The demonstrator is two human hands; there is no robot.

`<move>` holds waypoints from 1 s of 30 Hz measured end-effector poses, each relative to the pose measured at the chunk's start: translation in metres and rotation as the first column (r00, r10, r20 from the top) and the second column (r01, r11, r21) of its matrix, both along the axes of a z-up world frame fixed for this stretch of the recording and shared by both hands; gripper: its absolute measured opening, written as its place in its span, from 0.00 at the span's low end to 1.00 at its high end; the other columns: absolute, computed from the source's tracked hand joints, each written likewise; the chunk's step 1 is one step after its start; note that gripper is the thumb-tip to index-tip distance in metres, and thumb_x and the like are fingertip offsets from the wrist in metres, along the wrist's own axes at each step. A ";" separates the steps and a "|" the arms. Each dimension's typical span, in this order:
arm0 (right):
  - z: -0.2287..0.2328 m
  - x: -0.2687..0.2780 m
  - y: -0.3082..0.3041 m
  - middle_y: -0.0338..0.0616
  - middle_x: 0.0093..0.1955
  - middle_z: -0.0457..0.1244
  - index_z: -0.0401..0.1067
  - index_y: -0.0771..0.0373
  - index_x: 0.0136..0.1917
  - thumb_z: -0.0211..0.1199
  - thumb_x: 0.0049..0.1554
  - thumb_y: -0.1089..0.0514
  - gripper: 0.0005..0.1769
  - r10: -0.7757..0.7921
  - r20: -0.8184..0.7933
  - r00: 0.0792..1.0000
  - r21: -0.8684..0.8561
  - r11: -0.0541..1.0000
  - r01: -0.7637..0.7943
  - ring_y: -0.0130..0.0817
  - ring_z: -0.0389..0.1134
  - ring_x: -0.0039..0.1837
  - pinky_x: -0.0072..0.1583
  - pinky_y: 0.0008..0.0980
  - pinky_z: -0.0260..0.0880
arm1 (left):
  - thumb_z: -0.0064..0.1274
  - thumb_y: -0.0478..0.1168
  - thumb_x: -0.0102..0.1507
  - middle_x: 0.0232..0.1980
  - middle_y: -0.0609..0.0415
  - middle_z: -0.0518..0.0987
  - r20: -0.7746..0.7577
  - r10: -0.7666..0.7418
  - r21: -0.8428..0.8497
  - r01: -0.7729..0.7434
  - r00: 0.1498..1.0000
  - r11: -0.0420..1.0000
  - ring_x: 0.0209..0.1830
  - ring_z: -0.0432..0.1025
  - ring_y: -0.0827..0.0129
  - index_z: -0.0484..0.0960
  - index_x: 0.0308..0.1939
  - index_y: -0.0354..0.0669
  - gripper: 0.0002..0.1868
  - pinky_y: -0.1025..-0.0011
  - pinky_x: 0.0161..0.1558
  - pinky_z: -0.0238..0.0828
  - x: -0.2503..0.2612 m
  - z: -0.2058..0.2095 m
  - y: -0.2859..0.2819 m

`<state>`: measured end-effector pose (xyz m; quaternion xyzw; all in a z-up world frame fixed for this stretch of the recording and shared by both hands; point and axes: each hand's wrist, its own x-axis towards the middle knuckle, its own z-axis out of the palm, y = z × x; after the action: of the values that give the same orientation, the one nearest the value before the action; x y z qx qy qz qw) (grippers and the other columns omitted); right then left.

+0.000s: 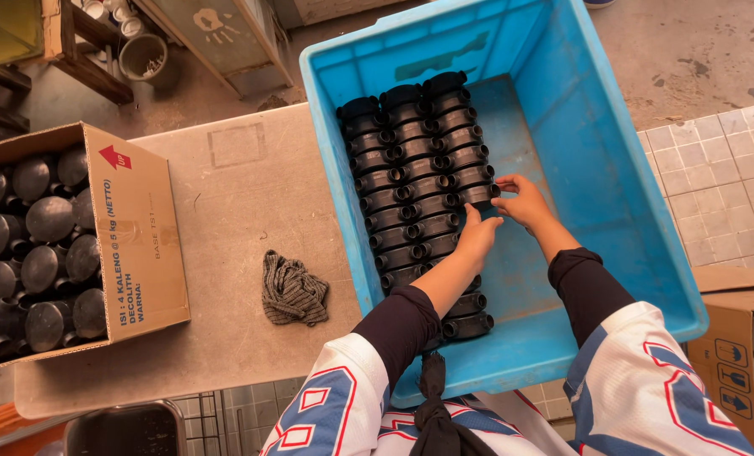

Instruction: The person picks up black plastic parts from a cardboard box and wipes them with a cloth. The person then places the cleaned parts into a blue plastic crate, arranging them in rows.

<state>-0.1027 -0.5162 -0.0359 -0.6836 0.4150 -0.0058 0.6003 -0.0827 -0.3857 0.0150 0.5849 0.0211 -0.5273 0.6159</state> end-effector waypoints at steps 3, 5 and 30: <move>0.003 -0.001 0.004 0.62 0.58 0.61 0.67 0.66 0.58 0.64 0.51 0.73 0.21 -0.026 0.029 0.999 -0.010 1.000 0.026 0.58 0.66 0.56 0.52 0.43 0.74 | 0.40 0.39 0.66 0.76 0.29 0.28 -0.009 -0.003 -0.028 0.003 1.000 1.000 0.76 0.27 0.40 0.21 0.73 0.35 0.47 0.41 0.70 0.36 0.001 0.002 -0.001; 0.002 -0.001 0.005 0.62 0.58 0.61 0.68 0.66 0.57 0.64 0.50 0.73 0.21 -0.027 0.036 0.999 -0.010 1.000 0.027 0.57 0.66 0.57 0.52 0.41 0.74 | 0.41 0.39 0.66 0.76 0.28 0.27 -0.013 -0.010 -0.027 0.009 1.000 1.000 0.76 0.27 0.40 0.21 0.73 0.35 0.47 0.40 0.69 0.36 0.000 0.004 0.001; 0.013 0.000 0.014 0.62 0.60 0.61 0.67 0.66 0.62 0.68 0.48 0.65 0.27 -0.038 -0.093 0.995 -0.107 0.994 0.028 0.53 0.64 0.61 0.54 0.47 0.70 | 0.56 0.49 0.56 0.73 0.33 0.52 -0.034 0.193 0.111 -0.188 0.981 0.976 0.70 0.57 0.49 0.42 0.75 0.33 0.52 0.54 0.51 0.69 0.019 0.001 0.003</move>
<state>-0.1023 -0.5025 -0.0232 -0.7070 0.4533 -0.0052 0.5429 -0.0640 -0.3822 0.0159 0.6004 0.1193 -0.4770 0.6307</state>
